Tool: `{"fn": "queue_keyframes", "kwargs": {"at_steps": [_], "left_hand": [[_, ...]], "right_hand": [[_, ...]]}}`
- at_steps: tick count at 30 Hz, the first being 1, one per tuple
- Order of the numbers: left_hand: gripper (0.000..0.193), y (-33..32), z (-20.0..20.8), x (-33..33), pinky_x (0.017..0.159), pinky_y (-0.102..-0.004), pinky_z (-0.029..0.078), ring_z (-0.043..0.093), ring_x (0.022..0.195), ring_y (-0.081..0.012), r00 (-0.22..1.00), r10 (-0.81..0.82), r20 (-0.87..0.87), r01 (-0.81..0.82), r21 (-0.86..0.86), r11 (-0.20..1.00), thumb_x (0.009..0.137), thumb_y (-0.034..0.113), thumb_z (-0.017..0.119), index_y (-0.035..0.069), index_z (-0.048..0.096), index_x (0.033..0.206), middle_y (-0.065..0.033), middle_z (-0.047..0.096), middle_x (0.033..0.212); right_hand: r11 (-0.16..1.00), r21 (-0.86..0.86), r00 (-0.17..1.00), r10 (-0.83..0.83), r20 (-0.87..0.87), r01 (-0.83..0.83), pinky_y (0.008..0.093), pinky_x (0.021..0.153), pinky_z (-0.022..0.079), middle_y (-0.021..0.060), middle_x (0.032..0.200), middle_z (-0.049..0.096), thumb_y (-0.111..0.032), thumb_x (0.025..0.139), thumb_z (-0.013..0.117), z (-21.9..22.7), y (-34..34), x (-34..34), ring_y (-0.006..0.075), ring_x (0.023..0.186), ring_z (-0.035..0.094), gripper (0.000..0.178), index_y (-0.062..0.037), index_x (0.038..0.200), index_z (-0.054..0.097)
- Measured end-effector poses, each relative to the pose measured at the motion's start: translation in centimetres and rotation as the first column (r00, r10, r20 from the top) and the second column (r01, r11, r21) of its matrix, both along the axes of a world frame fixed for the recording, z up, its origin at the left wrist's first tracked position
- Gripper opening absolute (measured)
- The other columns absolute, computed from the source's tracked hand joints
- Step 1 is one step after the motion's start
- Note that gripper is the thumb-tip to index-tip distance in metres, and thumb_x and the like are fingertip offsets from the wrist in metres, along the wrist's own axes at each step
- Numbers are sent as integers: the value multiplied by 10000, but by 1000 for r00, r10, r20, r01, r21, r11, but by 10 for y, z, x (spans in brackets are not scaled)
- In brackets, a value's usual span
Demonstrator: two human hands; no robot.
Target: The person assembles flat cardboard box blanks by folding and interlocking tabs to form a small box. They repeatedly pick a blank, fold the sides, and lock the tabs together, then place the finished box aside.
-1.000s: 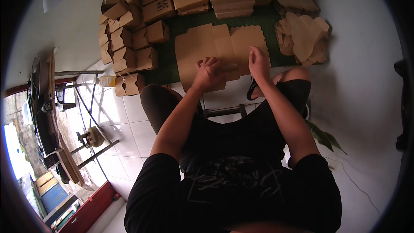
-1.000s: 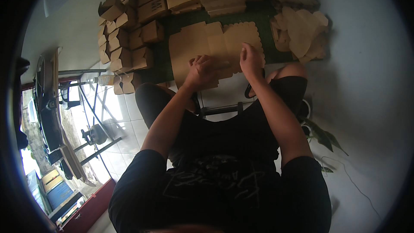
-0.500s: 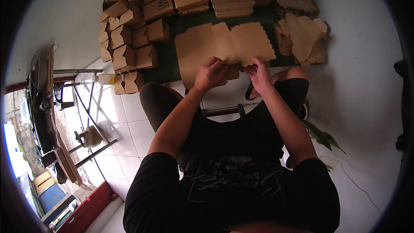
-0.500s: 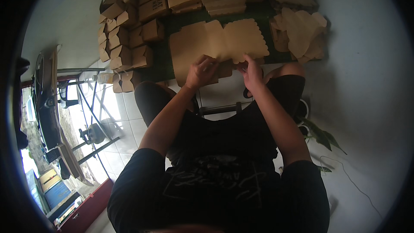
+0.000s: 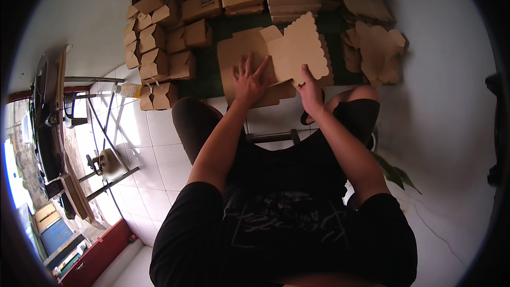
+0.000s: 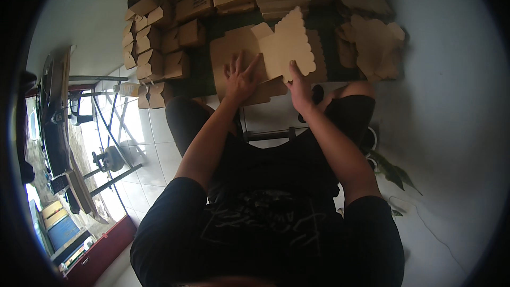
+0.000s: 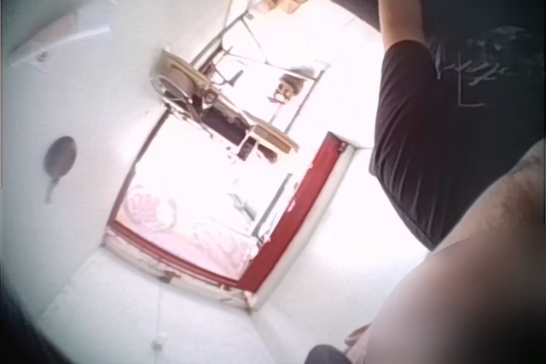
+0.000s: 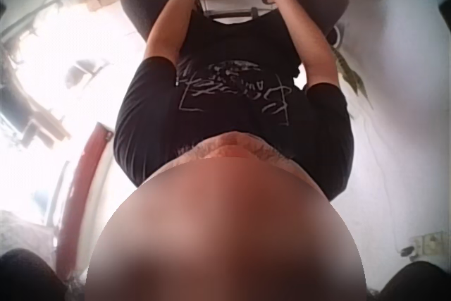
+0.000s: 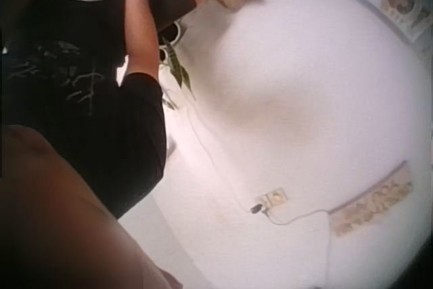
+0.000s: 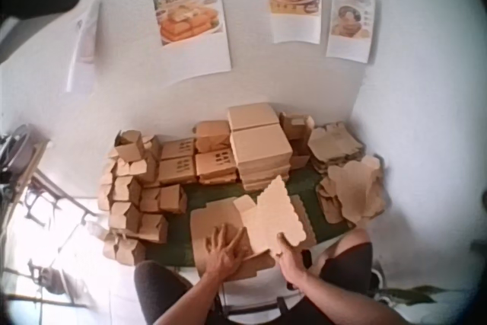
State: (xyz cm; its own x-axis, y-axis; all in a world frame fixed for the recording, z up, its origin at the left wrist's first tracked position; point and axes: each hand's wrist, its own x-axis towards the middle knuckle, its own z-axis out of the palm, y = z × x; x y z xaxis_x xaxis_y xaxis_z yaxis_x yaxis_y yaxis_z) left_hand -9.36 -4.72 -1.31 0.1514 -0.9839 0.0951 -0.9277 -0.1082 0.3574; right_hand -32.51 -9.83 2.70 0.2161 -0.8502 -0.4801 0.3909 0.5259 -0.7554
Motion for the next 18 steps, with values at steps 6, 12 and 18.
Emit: {"fn": "queue_keyframes", "kwargs": {"at_steps": [6,12,18], "left_hand": [[859,-3,17,-3,1331,-805,151,196,1754,-490,999,-29,21,27,107,994,1001,820,667,492,468,1770,-207,248,1906],[984,-8,25,13,1314,-824,181,202,1740,-503,995,-100,-2,98,185,978,871,891,753,538,482,1749,-163,249,1908],[1130,-9,30,22,1324,-801,186,202,1737,-510,987,-159,-7,157,218,963,713,894,873,600,475,1729,-118,226,1923]], "right_hand": [[984,-148,961,55,-272,-99,478,1230,503,133,1615,605,-394,1173,729,18,12,22,254,1499,582,659,-4,1658,511],[933,-313,914,39,-403,-178,416,1127,528,157,1446,718,-341,1218,650,10,6,26,260,1318,669,498,66,1503,621],[908,-388,919,-10,-395,-157,412,1126,527,146,1435,714,-359,1227,632,9,9,31,252,1298,670,506,66,1502,621]]}}
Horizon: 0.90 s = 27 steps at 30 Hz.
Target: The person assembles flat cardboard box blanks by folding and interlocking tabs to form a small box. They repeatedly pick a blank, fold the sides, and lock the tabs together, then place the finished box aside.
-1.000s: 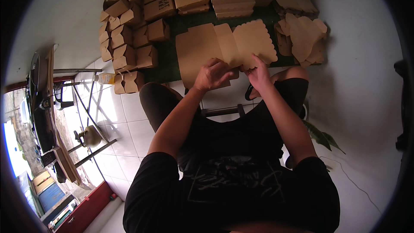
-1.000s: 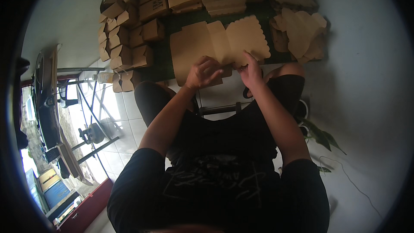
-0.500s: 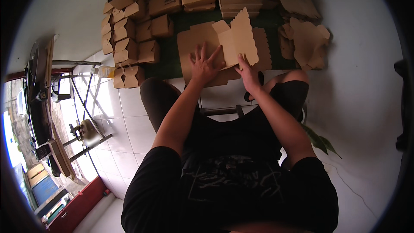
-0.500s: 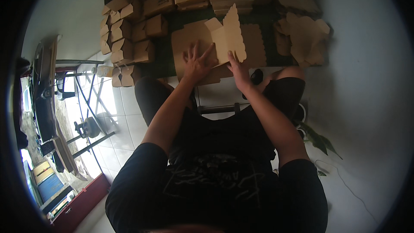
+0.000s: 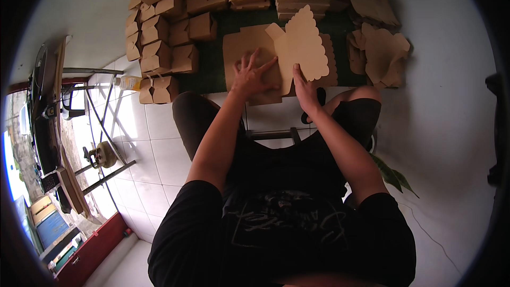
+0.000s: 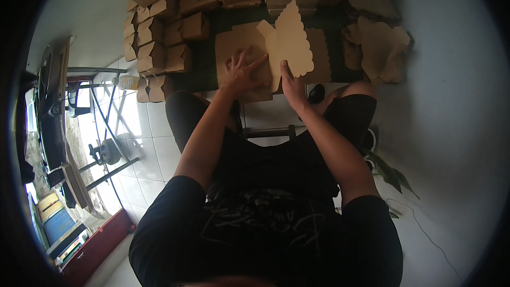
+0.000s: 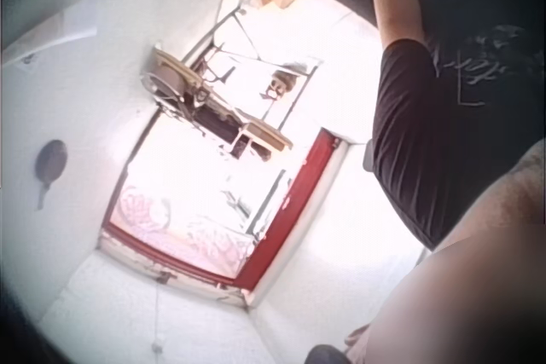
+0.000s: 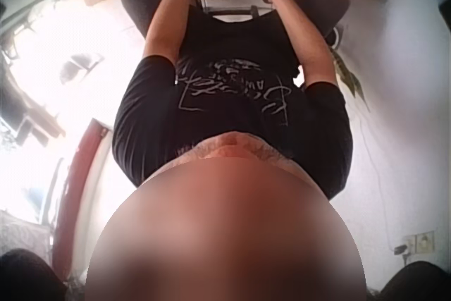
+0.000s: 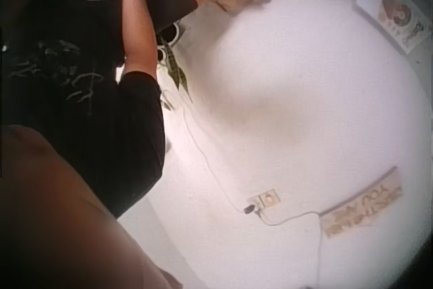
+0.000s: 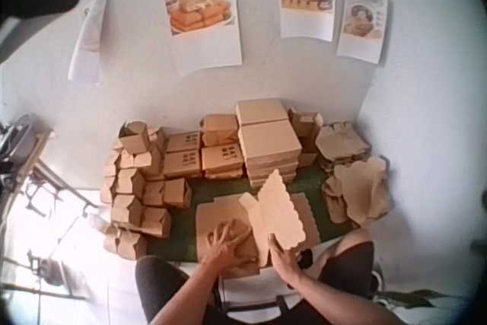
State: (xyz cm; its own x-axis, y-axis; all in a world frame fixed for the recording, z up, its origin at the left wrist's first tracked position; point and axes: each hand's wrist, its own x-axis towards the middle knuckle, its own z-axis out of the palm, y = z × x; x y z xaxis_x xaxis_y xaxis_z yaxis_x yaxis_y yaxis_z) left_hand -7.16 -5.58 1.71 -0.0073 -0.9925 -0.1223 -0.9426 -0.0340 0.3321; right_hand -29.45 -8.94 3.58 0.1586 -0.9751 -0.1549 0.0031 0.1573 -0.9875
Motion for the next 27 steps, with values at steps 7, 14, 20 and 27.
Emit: {"fn": "queue_keyframes", "kwargs": {"at_steps": [7,14,20,27], "left_hand": [[1080,3,-5,-9,1310,-752,252,292,1692,-484,988,148,37,-145,-70,987,792,795,876,432,524,1746,-175,331,1851],[983,6,-5,10,1121,-627,448,529,1421,-406,774,618,139,-618,-48,784,892,711,829,31,645,1577,-187,527,1565],[1181,16,-8,15,1065,-598,486,576,1351,-375,735,652,186,-658,-38,752,860,752,852,-67,512,1641,-185,544,1457],[1130,11,-7,14,1057,-612,482,583,1336,-372,703,685,194,-700,17,714,820,725,917,-30,543,1573,-186,548,1414]], "right_hand": [[930,268,947,-293,128,252,403,1107,553,102,1479,675,-371,1189,700,-24,3,-6,213,1293,666,526,-57,1595,588],[743,588,941,-322,-105,320,406,936,641,134,1443,669,-311,1089,828,-26,-3,-56,268,1193,727,600,-33,1555,572],[882,-221,596,-449,-666,417,597,1253,440,273,1510,542,-201,1062,752,3,9,-55,454,1455,522,664,35,1606,453],[721,-638,747,-261,-612,-271,619,1257,415,270,1555,518,-137,1043,739,20,-28,-11,493,1486,476,652,20,1623,488]]}}
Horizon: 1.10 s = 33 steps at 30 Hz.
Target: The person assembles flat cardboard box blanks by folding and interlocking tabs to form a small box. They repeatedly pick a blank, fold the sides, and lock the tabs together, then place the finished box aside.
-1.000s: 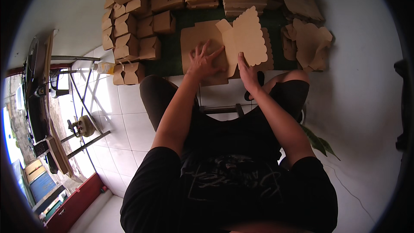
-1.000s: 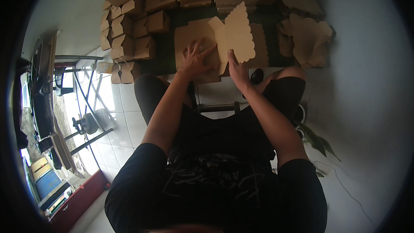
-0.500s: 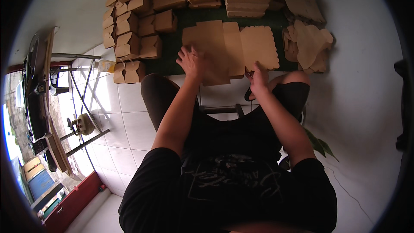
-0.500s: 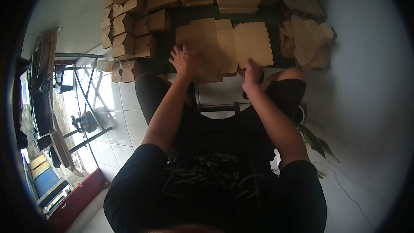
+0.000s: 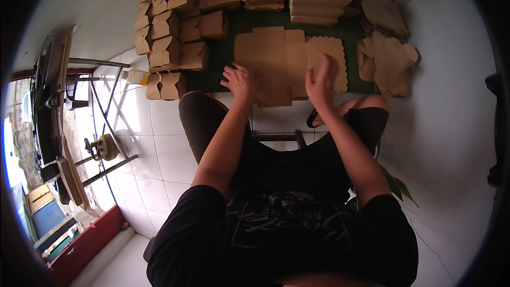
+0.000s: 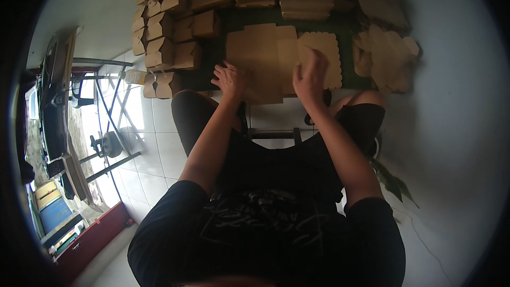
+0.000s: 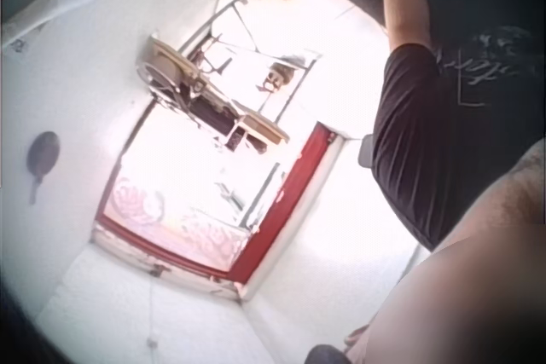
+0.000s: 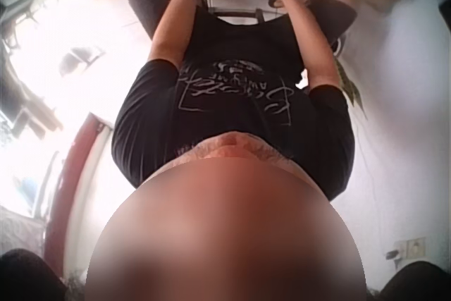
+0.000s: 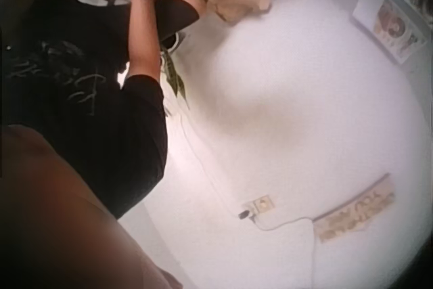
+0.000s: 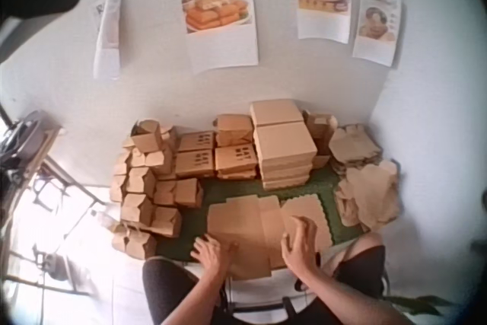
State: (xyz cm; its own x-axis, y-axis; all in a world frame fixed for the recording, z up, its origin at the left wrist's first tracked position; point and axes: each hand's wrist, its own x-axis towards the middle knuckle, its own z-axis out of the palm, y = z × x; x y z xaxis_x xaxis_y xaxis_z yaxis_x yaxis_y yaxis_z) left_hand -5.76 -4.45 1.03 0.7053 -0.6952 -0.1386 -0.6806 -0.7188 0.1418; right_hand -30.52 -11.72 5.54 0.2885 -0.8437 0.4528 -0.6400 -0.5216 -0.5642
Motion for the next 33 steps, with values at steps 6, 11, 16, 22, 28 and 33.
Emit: {"fn": "queue_keyframes", "kwargs": {"at_steps": [6,11,16,22,28,33], "left_hand": [[1000,1,14,2,1101,-689,454,559,1410,-440,993,33,-117,-46,-114,992,801,556,1001,-22,575,1497,-251,546,1471],[871,2,22,9,1065,-627,495,651,1297,-403,995,28,-93,-48,-214,976,774,430,1000,45,620,1456,-183,616,1358],[731,4,24,20,1037,-585,577,725,1254,-428,981,43,-190,-102,-313,944,786,353,976,112,719,1426,-194,693,1338],[696,4,18,33,1023,-580,617,755,1246,-430,939,88,-332,-202,-327,923,806,388,984,135,767,1418,-202,711,1400],[680,6,10,32,994,-566,616,757,1237,-403,973,32,-227,-113,-354,928,796,380,999,142,785,1396,-151,737,1361],[636,7,14,29,973,-554,616,754,1225,-402,992,7,-129,-54,-369,928,799,325,989,150,799,1380,-147,752,1317]], "right_hand": [[951,130,834,309,-457,-281,718,1332,353,137,1861,336,-364,1145,664,-38,-26,44,492,1708,289,708,-290,1806,422],[955,188,796,295,-529,-229,810,1360,178,70,1952,158,-512,1194,542,-75,-18,51,468,1785,103,676,-443,1832,331],[961,168,805,275,-525,-219,812,1374,88,60,1962,116,-552,1201,490,-87,-16,51,469,1791,64,687,-464,1845,270],[959,195,716,284,-638,-206,827,1372,54,56,1966,84,-609,1202,428,-83,-3,53,469,1793,46,692,-489,1851,218],[959,156,759,283,-587,-237,837,1363,42,45,1971,52,-636,1191,439,-84,2,53,463,1796,17,702,-518,1845,215],[948,231,736,316,-599,-219,811,1381,55,85,1950,109,-601,1170,525,-74,6,52,462,1794,26,734,-444,1846,285]]}}
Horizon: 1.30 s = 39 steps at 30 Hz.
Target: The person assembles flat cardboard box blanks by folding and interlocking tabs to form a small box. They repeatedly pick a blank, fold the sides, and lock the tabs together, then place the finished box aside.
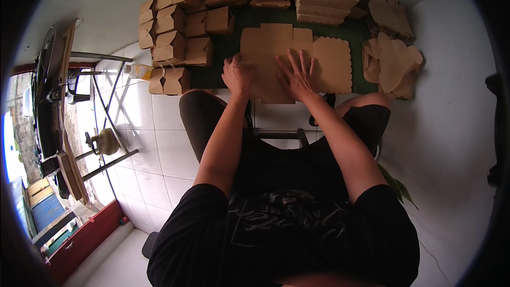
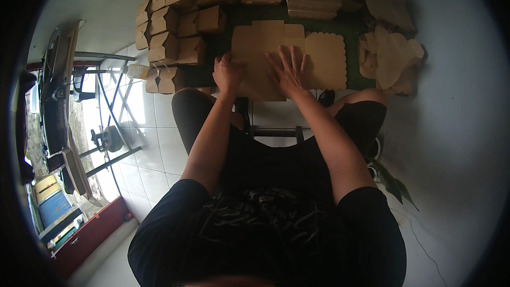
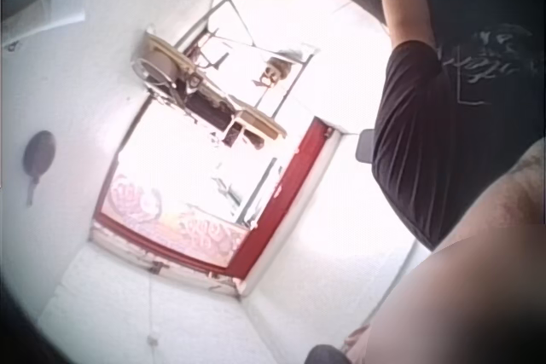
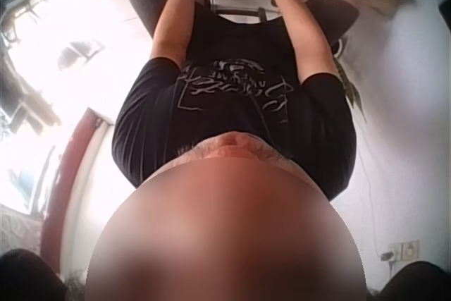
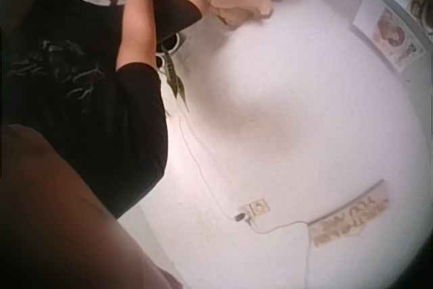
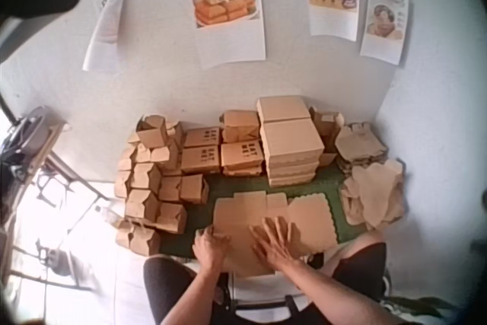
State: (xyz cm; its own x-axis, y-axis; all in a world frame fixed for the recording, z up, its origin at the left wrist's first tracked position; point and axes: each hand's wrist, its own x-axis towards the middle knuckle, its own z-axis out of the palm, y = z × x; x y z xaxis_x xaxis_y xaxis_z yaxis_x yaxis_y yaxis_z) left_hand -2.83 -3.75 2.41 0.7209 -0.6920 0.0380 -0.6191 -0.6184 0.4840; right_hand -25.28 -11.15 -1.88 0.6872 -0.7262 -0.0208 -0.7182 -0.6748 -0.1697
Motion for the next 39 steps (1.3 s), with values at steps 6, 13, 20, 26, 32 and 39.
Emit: {"fn": "queue_keyframes", "kwargs": {"at_steps": [6,13,20,26,32,39], "left_hand": [[587,1,3,6,980,-545,643,773,1193,-431,988,35,-152,-41,-32,999,815,311,952,141,819,1361,-175,761,1318],[478,0,-8,15,1014,-538,642,780,1187,-449,986,26,-165,-44,-105,993,877,349,890,132,854,1302,-210,807,1242],[465,10,-5,30,1082,-531,621,776,1246,-445,975,-47,-216,50,12,999,949,406,822,130,841,1323,-238,819,1329],[404,36,3,49,1091,-553,622,758,1284,-483,951,-135,-278,221,306,926,1018,407,725,110,842,1265,-255,820,1317],[383,48,-8,56,1113,-573,604,762,1266,-492,964,-112,-243,184,300,936,1067,370,673,37,836,1167,-302,818,1253],[550,43,14,54,1058,-566,615,775,1215,-508,952,-119,-282,155,108,982,1110,517,655,3,831,1203,-306,827,1176]], "right_hand": [[924,86,911,345,227,-371,693,1392,236,182,1757,388,-599,920,868,31,26,-12,458,1674,327,929,-203,1705,566],[882,36,862,451,230,-471,583,1359,372,126,1618,580,-422,910,930,36,37,-5,373,1591,485,787,-205,1615,655],[876,50,860,457,227,-479,567,1352,393,115,1584,609,-368,900,938,43,34,-16,362,1585,502,760,-191,1587,668],[882,-23,845,458,275,-470,588,1329,409,102,1527,640,-339,923,910,37,36,-20,358,1546,537,632,-182,1504,720],[861,-114,773,497,395,-496,490,1162,588,99,1323,759,-193,965,864,29,34,-26,323,1333,717,370,-105,1316,791],[950,-253,756,300,581,-182,406,861,713,105,1079,846,-133,1064,803,50,43,-21,287,953,848,158,-54,1201,807]]}}
